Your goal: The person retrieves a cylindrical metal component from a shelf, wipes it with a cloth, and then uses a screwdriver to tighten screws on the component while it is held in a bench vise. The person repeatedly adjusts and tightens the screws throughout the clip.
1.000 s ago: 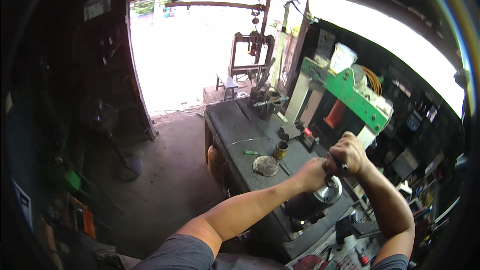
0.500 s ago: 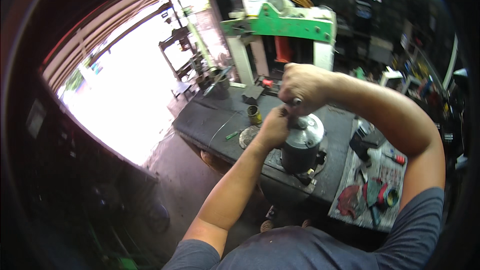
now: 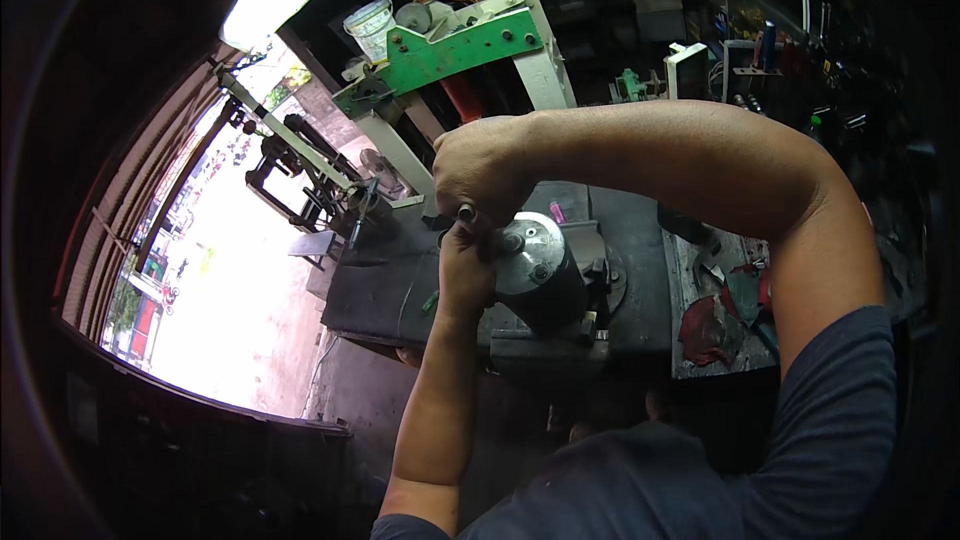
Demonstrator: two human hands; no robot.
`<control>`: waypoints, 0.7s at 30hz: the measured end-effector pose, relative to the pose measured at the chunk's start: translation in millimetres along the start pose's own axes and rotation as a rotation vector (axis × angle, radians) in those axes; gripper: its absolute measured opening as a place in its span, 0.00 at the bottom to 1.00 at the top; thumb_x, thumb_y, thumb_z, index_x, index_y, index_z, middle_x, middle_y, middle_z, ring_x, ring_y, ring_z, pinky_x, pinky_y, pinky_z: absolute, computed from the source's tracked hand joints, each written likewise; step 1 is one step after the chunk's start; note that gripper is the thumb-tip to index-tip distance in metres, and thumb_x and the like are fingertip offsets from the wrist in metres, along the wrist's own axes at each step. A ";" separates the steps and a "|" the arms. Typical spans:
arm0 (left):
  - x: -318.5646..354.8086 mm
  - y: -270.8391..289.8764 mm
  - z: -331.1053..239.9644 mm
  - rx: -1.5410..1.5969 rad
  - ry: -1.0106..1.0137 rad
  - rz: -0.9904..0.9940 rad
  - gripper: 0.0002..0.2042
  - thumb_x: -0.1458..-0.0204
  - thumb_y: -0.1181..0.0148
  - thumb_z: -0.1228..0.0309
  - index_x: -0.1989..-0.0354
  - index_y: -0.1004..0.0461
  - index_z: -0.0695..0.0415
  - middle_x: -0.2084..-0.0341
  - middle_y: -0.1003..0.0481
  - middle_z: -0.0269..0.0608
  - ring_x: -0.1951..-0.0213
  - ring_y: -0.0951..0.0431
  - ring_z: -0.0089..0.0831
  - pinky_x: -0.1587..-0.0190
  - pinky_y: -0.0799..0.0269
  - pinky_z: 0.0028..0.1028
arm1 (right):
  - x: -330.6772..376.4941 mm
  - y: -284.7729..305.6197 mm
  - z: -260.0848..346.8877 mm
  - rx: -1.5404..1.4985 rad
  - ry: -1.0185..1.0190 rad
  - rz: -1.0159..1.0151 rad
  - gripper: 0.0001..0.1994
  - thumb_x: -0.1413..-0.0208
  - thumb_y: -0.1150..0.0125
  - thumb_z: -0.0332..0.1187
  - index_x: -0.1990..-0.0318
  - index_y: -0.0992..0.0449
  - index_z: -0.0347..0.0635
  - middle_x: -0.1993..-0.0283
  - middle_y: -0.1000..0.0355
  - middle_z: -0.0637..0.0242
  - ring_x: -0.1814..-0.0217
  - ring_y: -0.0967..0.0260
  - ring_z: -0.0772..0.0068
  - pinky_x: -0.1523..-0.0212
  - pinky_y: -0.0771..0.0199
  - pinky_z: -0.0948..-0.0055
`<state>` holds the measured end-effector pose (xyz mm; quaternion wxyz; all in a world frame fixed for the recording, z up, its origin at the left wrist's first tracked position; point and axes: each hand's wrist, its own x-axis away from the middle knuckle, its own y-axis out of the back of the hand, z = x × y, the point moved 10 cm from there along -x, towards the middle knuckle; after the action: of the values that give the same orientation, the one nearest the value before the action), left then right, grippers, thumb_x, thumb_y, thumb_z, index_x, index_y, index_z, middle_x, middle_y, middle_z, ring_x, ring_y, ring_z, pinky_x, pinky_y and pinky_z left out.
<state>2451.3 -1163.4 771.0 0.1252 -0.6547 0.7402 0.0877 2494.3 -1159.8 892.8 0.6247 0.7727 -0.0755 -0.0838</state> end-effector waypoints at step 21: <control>47.6 -31.0 -51.2 -0.781 0.116 -0.065 0.61 0.73 0.08 0.68 0.23 0.37 0.62 0.32 0.26 0.50 0.30 0.25 0.44 0.27 0.28 0.42 | 6.8 17.8 7.6 0.042 0.205 -0.108 0.11 0.45 0.30 0.42 0.66 0.12 0.46 0.67 0.16 0.56 0.59 0.15 0.50 0.55 0.16 0.52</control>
<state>2473.1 -1227.4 806.6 -0.1727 -0.6800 0.6360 0.3213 2499.0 -1172.2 908.5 0.6072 0.7932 0.0289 -0.0361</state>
